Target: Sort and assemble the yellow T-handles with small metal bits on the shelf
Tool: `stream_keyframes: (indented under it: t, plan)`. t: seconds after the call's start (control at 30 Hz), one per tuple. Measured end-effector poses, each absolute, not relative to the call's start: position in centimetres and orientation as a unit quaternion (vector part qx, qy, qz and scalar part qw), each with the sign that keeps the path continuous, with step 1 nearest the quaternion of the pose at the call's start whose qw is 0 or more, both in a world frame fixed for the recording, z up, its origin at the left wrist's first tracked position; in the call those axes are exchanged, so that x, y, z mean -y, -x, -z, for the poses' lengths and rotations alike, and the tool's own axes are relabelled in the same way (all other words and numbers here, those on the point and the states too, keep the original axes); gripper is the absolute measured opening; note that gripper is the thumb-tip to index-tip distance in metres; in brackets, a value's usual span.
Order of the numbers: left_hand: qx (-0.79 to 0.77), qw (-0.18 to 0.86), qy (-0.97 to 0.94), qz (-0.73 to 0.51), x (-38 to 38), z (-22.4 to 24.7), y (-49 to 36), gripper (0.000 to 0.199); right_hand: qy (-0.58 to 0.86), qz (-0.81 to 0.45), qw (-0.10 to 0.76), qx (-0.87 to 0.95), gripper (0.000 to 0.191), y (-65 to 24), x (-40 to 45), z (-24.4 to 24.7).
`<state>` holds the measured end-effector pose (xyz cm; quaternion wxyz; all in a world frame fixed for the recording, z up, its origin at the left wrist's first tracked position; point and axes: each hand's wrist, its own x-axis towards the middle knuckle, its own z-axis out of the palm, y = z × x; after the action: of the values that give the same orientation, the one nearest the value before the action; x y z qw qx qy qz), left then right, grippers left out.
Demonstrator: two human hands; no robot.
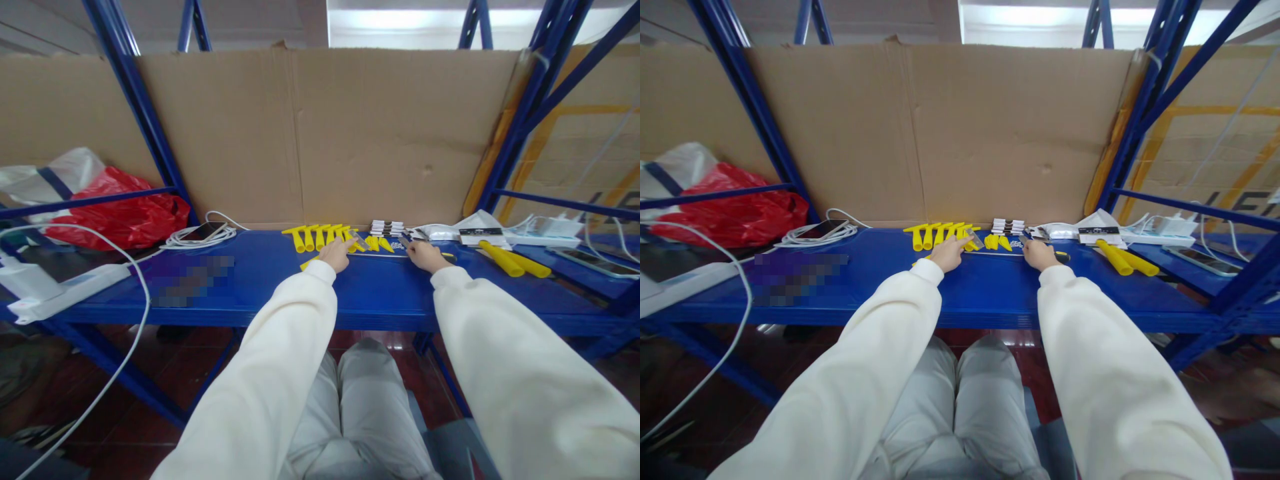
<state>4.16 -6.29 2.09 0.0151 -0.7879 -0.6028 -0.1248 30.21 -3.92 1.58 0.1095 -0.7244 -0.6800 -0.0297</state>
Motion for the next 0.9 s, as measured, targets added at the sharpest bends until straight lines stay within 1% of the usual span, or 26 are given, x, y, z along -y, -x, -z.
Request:
stream_keyframes:
  t: [0.13, 0.27, 0.37, 0.47, 0.53, 0.67, 0.9]
  plan:
    - [0.598, 0.013, 0.791, 0.129, 6.2, -2.0, -4.1, 0.072, 0.709, 0.029, 0.113, 0.695, 0.038, -28.8, 3.5, -1.9]
    - [0.594, 0.019, 0.794, 0.129, 6.2, -1.9, -4.1, 0.072, 0.709, 0.029, 0.086, 0.7, 0.035, -26.6, 2.8, -2.6]
    - [0.591, 0.019, 0.797, 0.126, 6.3, -2.0, -4.2, 0.071, 0.736, 0.023, 0.072, 0.672, 0.04, -24.9, 2.3, -3.0]
    - [0.59, 0.018, 0.797, 0.125, 6.5, -2.0, -4.3, 0.07, 0.768, 0.007, 0.087, 0.635, 0.048, -23.9, 1.9, -3.0]
    - [0.589, 0.016, 0.798, 0.128, 6.6, -2.1, -4.3, 0.07, 0.776, 0.0, 0.102, 0.622, 0.05, -23.6, 1.7, -2.7]
    - [0.586, 0.011, 0.8, 0.128, 6.7, -2.1, -4.4, 0.07, 0.773, 0.005, 0.119, 0.623, 0.051, -24.2, 1.3, -1.9]
    - [0.587, 0.01, 0.799, 0.128, 6.5, -2.0, -4.3, 0.067, 0.761, 0.01, 0.117, 0.637, 0.048, -24.8, 1.6, -1.5]
